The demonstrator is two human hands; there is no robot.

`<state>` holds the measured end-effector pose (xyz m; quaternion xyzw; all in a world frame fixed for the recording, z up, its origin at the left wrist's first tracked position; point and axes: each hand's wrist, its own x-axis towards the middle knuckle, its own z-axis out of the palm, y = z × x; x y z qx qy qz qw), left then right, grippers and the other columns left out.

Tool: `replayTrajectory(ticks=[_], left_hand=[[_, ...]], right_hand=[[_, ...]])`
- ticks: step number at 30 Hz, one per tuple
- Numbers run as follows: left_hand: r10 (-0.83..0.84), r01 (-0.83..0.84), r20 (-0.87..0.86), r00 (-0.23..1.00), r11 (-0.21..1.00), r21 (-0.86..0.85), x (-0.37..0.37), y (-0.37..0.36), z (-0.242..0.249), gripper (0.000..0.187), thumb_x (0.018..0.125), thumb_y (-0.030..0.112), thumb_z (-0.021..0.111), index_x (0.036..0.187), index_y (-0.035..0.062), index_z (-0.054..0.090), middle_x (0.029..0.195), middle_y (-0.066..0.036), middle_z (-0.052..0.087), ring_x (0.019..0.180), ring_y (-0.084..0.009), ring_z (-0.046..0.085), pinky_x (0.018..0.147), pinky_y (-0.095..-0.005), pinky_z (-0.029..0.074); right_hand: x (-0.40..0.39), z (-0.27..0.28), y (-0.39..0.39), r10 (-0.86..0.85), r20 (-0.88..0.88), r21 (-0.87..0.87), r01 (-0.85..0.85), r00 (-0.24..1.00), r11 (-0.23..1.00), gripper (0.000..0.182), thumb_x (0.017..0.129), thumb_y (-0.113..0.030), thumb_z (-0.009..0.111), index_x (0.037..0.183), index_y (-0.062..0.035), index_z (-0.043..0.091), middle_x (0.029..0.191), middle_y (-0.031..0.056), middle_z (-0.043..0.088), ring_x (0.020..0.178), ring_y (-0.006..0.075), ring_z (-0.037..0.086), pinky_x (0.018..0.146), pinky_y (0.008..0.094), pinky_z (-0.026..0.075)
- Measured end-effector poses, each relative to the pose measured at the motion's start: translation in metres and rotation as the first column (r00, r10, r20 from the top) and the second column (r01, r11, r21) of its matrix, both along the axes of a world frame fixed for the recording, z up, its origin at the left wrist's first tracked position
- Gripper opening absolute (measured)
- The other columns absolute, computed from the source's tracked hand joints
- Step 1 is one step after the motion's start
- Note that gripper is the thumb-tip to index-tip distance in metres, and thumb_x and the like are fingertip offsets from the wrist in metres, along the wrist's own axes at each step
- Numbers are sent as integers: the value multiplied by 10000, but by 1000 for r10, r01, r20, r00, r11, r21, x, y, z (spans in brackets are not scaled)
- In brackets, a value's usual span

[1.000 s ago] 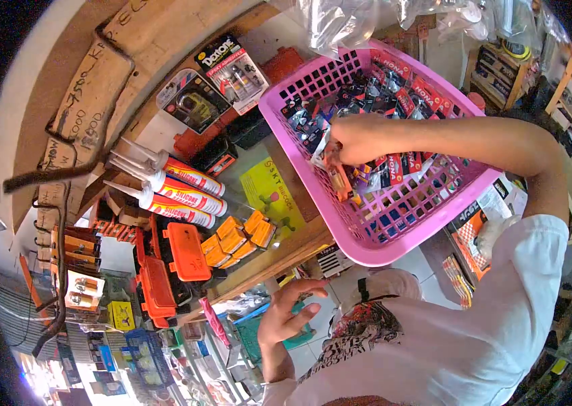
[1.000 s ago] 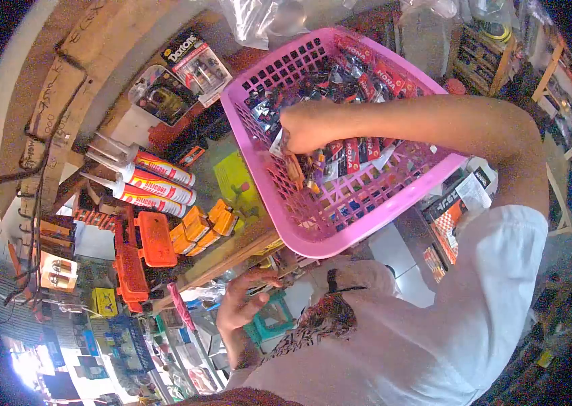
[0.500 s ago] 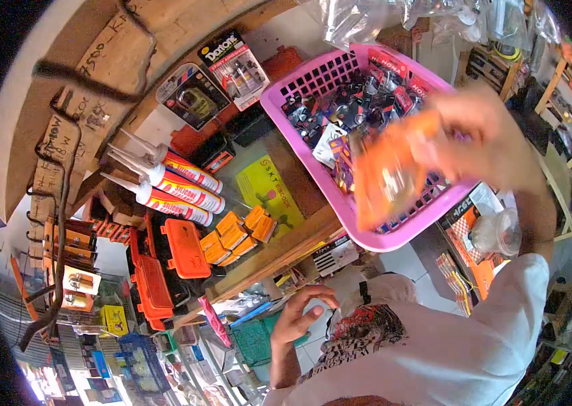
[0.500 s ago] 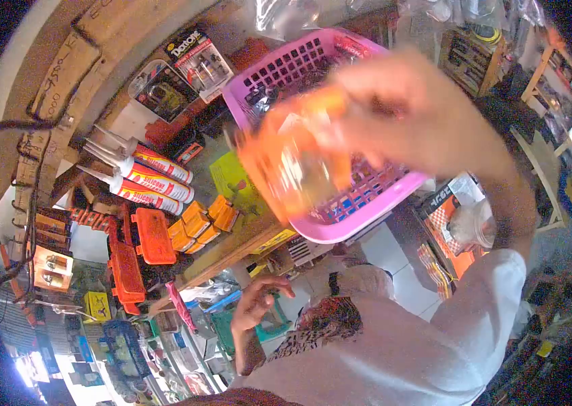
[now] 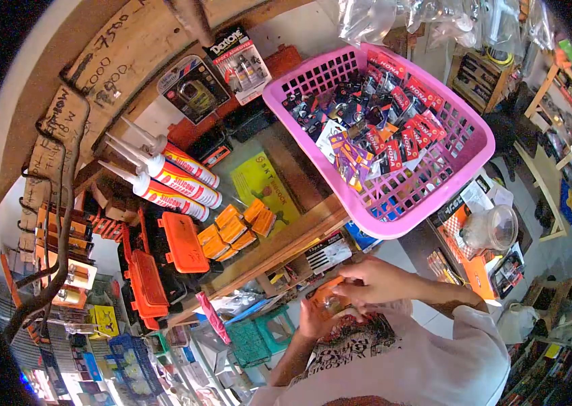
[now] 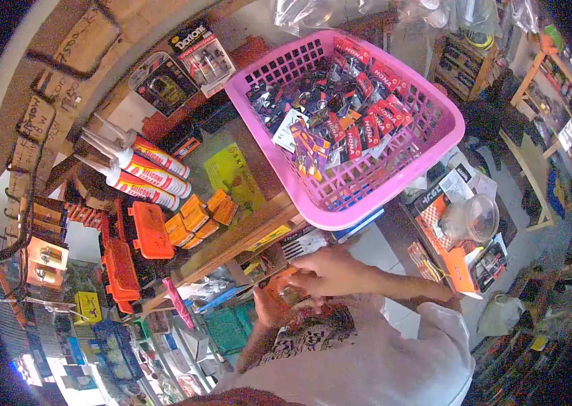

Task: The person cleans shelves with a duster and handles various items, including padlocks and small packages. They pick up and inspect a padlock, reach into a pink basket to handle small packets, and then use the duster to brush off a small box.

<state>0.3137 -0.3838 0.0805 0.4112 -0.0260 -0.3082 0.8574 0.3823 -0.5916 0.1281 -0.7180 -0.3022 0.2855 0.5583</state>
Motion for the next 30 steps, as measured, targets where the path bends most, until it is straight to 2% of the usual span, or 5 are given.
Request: replayTrajectory(ticks=[7,10,14,25,30], left_hand=[[274,-317,-224,935,929,-188,-17,20,-23,1021,778,907,319,1194,1,542,969,-230,644,879,-399,649,762,-521,529],[241,-297,-189,952,877,-376,-27,39,-34,954,840,850,298,1315,43,479,1055,-226,638,943,-422,633,850,-553,497],[415,-469,-226,881,824,-319,-32,55,-41,934,849,835,313,1296,34,491,1042,-223,642,930,-434,637,821,-567,501],[672,-698,-194,715,705,-130,-75,114,-27,799,870,791,379,1213,98,580,906,-143,683,823,-359,663,708,-558,541],[675,-695,-167,719,705,-142,-76,121,-34,785,874,772,402,1247,100,560,911,-154,678,809,-371,656,713,-560,533]], right_hand=[[12,-2,46,-119,164,-55,130,979,990,382,975,-344,600,1227,-58,581,761,105,684,740,237,704,635,388,521],[20,-1,68,-162,208,51,155,965,987,301,974,-217,634,1232,-67,603,710,11,602,604,83,565,544,271,451],[26,-9,103,-132,175,90,118,976,989,268,972,-210,639,1197,-66,625,731,0,608,623,47,533,561,253,431],[15,25,167,-65,226,201,19,972,979,351,975,-333,622,1187,-53,620,968,34,660,906,110,617,757,315,493],[7,-14,184,-43,213,102,21,976,995,733,952,-502,598,1405,20,355,1246,203,554,1152,238,568,910,366,488]])
